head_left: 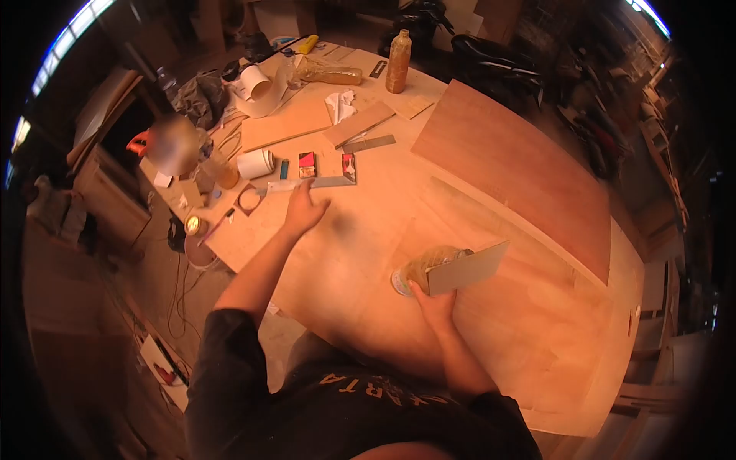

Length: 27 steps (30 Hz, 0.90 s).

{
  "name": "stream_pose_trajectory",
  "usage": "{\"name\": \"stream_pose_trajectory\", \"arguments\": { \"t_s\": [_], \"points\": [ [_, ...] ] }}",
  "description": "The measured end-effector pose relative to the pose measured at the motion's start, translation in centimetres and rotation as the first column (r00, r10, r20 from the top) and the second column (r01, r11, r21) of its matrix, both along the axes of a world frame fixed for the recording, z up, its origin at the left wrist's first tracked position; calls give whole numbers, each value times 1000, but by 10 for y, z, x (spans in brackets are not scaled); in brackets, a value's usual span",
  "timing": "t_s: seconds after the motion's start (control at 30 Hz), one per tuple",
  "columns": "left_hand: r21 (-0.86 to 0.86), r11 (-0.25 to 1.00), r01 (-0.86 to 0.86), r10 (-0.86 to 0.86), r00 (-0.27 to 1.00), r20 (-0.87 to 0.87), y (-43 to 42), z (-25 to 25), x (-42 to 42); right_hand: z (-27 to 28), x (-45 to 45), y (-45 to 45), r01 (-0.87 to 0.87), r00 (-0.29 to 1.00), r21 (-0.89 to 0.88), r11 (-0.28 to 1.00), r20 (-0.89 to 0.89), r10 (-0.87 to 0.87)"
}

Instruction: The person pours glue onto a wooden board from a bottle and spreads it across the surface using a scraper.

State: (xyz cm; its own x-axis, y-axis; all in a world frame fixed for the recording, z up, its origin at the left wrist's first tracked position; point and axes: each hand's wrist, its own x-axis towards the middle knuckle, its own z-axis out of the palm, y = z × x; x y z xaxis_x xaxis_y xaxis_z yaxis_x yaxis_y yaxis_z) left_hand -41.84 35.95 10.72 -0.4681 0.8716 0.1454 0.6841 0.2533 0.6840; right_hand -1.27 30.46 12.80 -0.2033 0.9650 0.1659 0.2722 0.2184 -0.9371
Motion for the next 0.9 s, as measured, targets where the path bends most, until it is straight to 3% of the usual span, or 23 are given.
{"name": "stream_pose_trajectory", "arguments": {
  "t_s": [0.1, 0.13, 0.2, 0.3, 0.37, 0.57, 0.67, 0.77, 0.87, 0.9],
  "points": [
    [-29, 997, 69, -74, 959, -272, 148, 2, -95, -22, -90, 22, 94, 982, 157, 983, 149, -118],
    [-120, 990, 73, -110, 934, -339, 184, -5, -115, -18, -113, 17, 110, 964, 207, 972, 216, -155],
    [-293, 955, 56, -196, 856, -478, 262, -2, -168, -48, -144, 17, 179, 981, -90, 980, 88, -171],
    [-372, 927, -51, -233, 698, -677, 357, -39, -227, -69, -167, 17, 131, 987, -277, 952, -49, -150],
    [-420, 903, -90, -243, 699, -672, 401, -40, -247, -76, -169, 17, 97, 979, -365, 926, -133, -155],
    [-268, 962, -55, -187, 580, -793, 522, -80, -309, -83, -161, 23, 63, 914, -521, 851, -313, -259],
    [-306, 952, 17, -260, 575, -776, 552, -66, -326, -85, -156, 27, 57, 888, -567, 822, -348, -301],
    [-413, 909, 53, -355, 617, -702, 577, -78, -342, -88, -152, 32, 43, 878, -597, 801, -360, -315],
    [-537, 842, 57, -434, 664, -609, 573, -55, -329, -92, -150, 32, 20, 873, -621, 784, -371, -316],
    [-521, 848, 98, -465, 610, -642, 568, -47, -325, -92, -148, 30, 13, 871, -625, 781, -377, -316]
  ]
}}
